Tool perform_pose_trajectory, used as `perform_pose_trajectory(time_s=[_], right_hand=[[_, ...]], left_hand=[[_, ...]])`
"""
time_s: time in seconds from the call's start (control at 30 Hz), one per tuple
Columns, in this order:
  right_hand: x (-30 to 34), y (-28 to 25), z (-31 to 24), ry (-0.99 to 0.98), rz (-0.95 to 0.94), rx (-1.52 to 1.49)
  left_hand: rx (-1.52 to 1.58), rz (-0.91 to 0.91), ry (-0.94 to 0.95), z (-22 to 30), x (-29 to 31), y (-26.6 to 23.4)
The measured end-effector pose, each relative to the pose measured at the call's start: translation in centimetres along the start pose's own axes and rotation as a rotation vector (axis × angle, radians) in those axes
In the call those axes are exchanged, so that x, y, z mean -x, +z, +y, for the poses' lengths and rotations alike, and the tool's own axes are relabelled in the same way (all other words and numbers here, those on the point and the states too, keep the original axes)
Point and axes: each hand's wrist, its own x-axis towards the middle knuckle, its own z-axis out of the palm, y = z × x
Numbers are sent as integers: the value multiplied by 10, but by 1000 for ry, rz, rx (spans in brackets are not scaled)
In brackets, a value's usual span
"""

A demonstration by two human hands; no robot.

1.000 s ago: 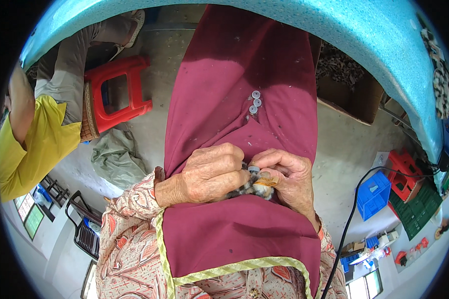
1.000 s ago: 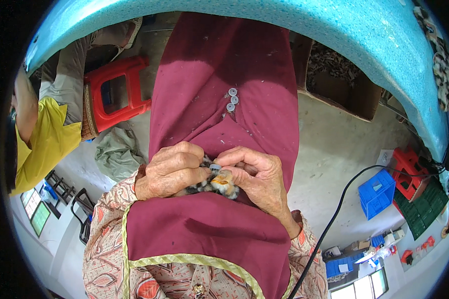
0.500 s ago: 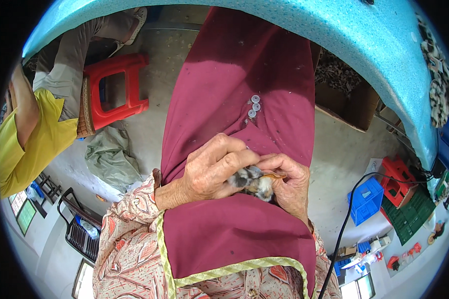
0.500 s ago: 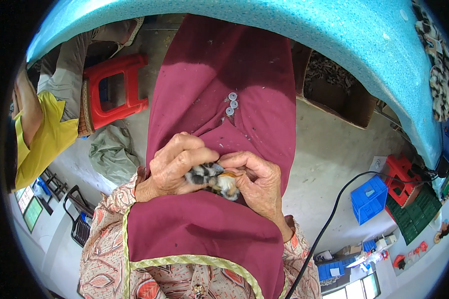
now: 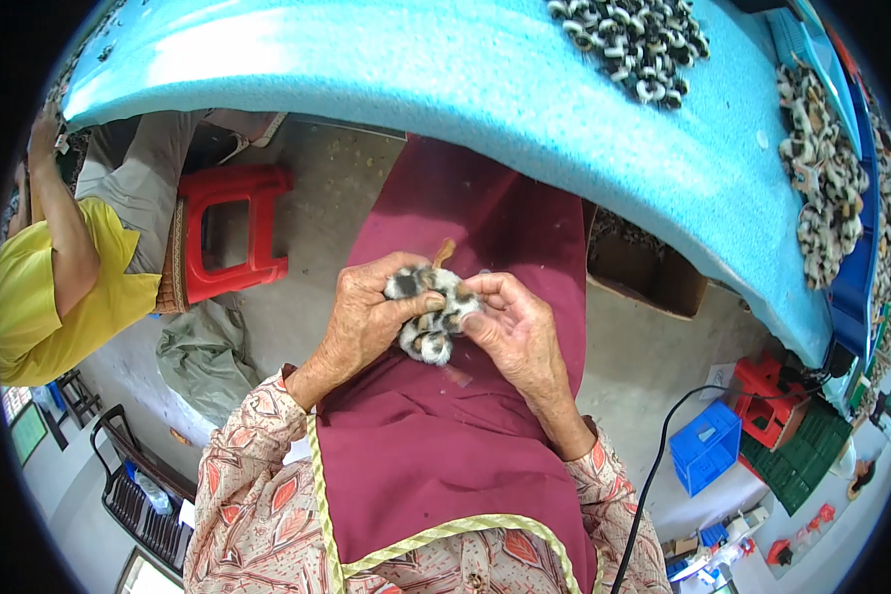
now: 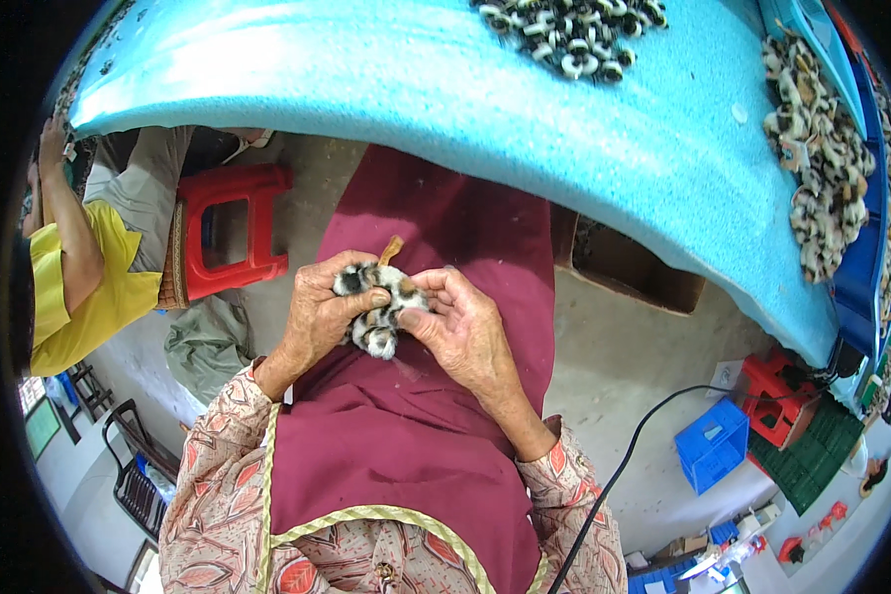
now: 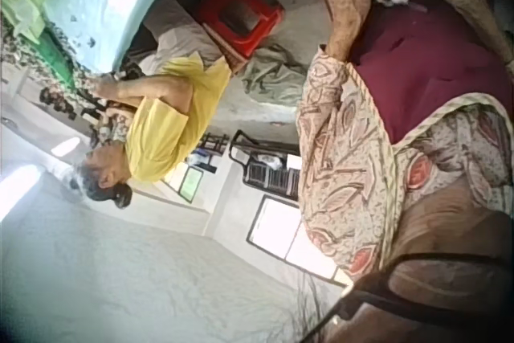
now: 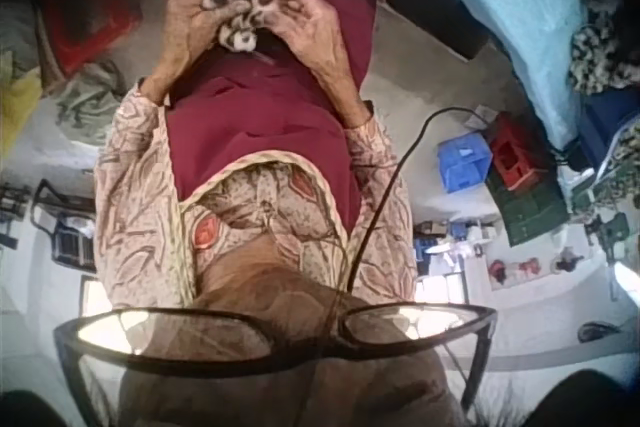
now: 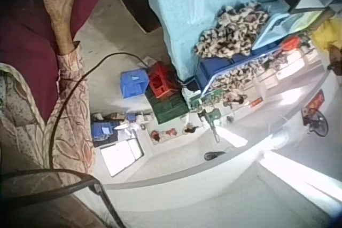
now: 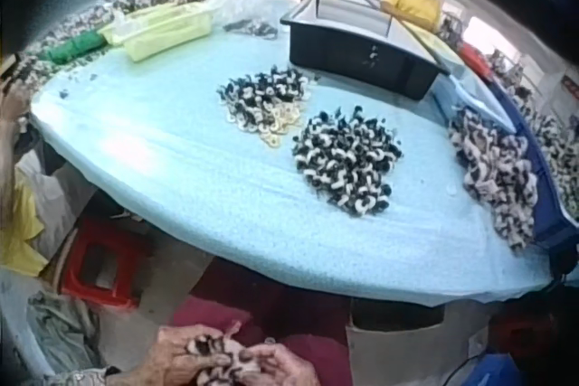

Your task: Attaching identification tags and leg bands to plush bird toys on a production line.

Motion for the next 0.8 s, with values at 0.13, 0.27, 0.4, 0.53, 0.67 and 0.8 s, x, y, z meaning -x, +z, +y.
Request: perform_pose_trajectory(time_s=[0.13, 0.27, 0.4, 0.53, 0.67, 0.8], right_hand=[[-4, 3, 25, 36, 73, 421], [-2, 18, 29, 41, 61, 345], [-7, 15, 26, 73, 25, 406], [-7, 14, 30, 67, 25, 341], [-8, 12, 34, 104, 15, 234], [-9, 8, 29, 90, -33, 322]], left_hand=[[-51, 45, 95, -12, -7, 6], [-179, 84, 244, -22, -5, 9], [-214, 108, 349, -26, -5, 10], [-238, 122, 366, -29, -3, 13], [-230, 115, 305, -29, 1, 12], [-6, 68, 54, -21, 6, 11]])
